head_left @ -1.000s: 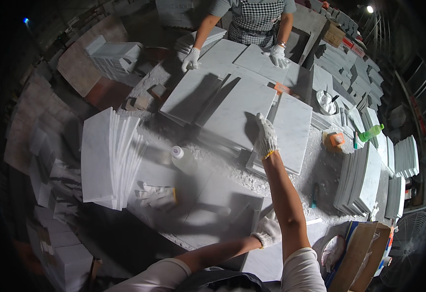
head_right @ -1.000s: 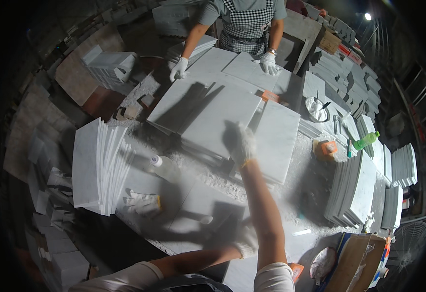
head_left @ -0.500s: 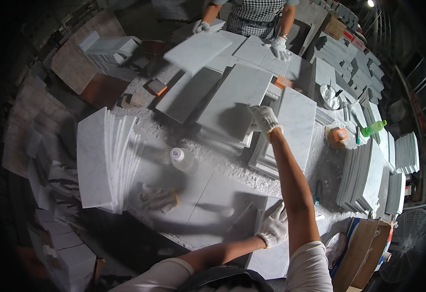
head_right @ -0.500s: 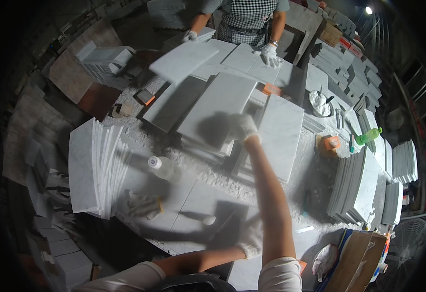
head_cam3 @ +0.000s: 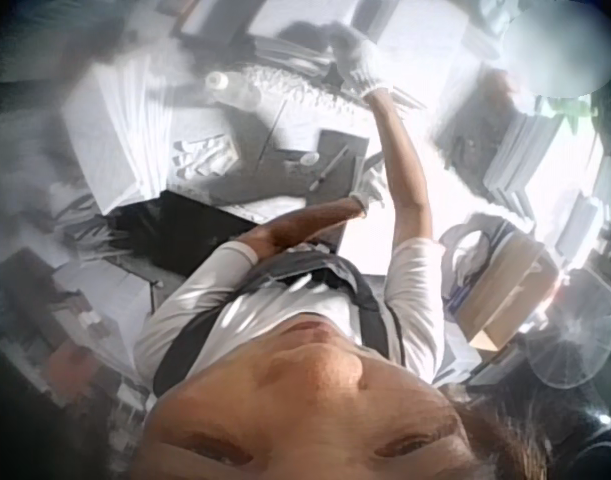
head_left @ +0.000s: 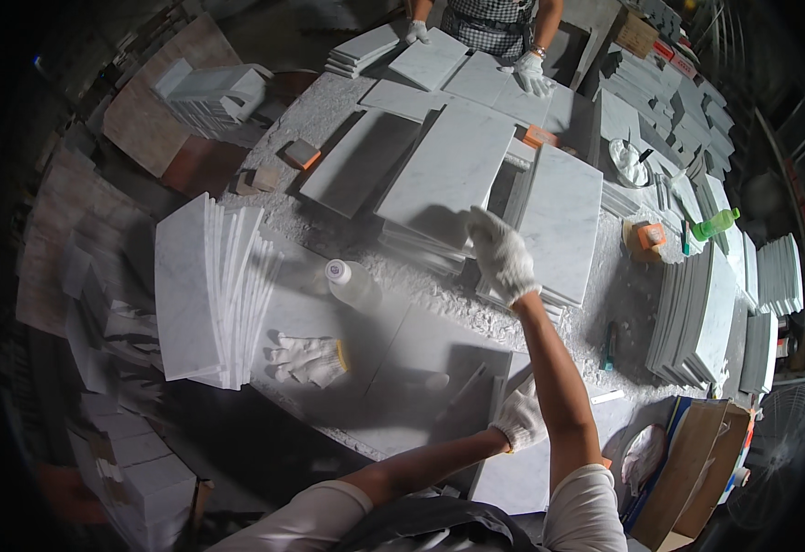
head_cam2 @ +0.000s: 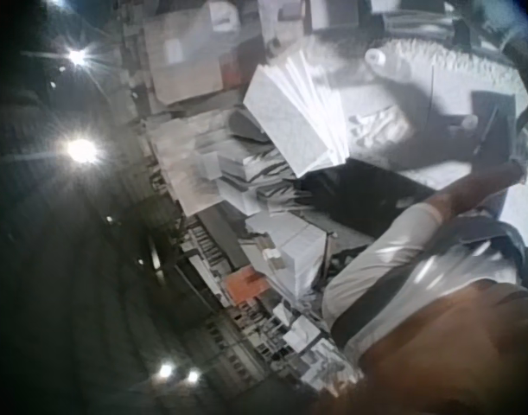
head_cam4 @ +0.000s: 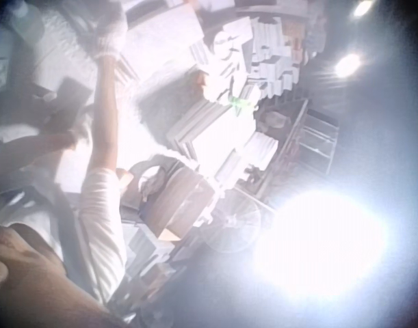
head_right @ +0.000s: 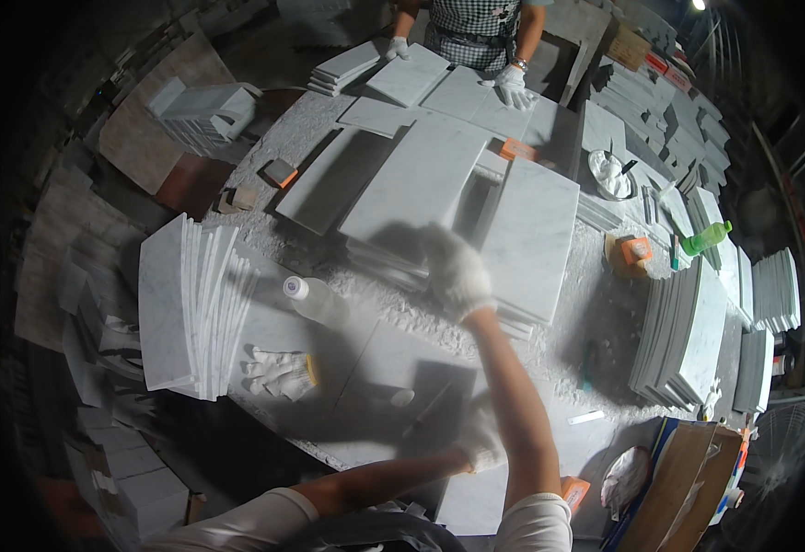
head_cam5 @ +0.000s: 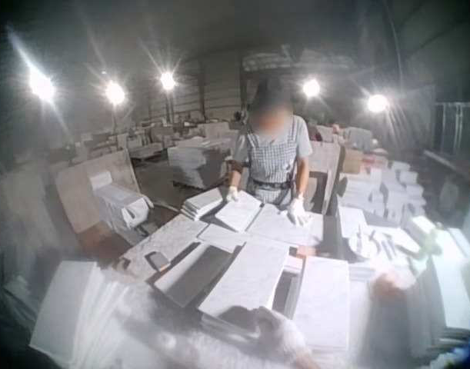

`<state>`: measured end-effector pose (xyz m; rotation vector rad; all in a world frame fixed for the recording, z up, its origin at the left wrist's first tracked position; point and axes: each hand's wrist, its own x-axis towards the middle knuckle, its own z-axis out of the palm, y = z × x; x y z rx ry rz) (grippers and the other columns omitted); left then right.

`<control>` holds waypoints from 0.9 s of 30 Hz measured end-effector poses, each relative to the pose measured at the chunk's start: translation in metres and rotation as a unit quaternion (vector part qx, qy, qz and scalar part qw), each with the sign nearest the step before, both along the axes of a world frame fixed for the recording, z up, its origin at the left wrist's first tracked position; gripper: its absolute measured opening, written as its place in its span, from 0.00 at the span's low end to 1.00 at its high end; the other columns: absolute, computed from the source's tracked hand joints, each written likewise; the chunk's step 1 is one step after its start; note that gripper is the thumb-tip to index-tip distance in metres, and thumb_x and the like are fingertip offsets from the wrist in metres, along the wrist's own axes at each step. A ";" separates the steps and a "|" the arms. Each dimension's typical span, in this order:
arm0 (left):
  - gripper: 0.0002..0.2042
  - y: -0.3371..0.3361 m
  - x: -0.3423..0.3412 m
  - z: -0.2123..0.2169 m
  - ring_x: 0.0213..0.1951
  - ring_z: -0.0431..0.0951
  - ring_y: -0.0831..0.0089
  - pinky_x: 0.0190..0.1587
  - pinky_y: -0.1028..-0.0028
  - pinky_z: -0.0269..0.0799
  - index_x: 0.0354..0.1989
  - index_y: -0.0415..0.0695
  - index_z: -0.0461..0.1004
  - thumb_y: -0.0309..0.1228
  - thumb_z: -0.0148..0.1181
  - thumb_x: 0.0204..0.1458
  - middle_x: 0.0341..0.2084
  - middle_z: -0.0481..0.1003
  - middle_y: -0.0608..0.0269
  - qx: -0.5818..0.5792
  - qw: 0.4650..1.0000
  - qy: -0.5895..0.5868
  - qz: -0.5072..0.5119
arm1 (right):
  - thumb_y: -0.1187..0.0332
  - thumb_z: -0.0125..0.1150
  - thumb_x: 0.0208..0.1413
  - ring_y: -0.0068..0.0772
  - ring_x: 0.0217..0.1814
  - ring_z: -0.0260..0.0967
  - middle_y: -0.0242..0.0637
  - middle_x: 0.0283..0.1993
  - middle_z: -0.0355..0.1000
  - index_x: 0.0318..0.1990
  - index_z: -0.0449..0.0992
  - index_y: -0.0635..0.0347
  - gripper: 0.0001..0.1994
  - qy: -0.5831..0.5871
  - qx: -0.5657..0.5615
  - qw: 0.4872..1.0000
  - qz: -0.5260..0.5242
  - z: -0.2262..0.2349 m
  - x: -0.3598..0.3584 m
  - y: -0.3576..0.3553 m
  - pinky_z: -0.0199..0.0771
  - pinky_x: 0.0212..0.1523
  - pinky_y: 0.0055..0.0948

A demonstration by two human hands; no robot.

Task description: The person repeatedly scrapes the edges of white rectangular stone tiles with a small metal scraper, then wipes the edges with a cloth. The person handles tiles one at a time, rotating them to work different edges, and places finished tiles into a stack.

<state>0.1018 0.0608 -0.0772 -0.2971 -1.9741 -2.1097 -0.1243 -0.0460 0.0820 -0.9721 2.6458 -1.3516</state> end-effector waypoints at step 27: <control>0.25 0.009 -0.023 0.005 0.72 0.56 0.56 0.74 0.50 0.40 0.65 0.55 0.68 0.51 0.46 0.63 0.70 0.62 0.61 -0.050 0.998 0.001 -0.036 | 0.69 0.60 0.63 0.55 0.70 0.64 0.53 0.67 0.67 0.66 0.68 0.66 0.24 -0.074 0.156 0.939 -0.296 -0.058 0.370 0.279 0.61 0.70 0.43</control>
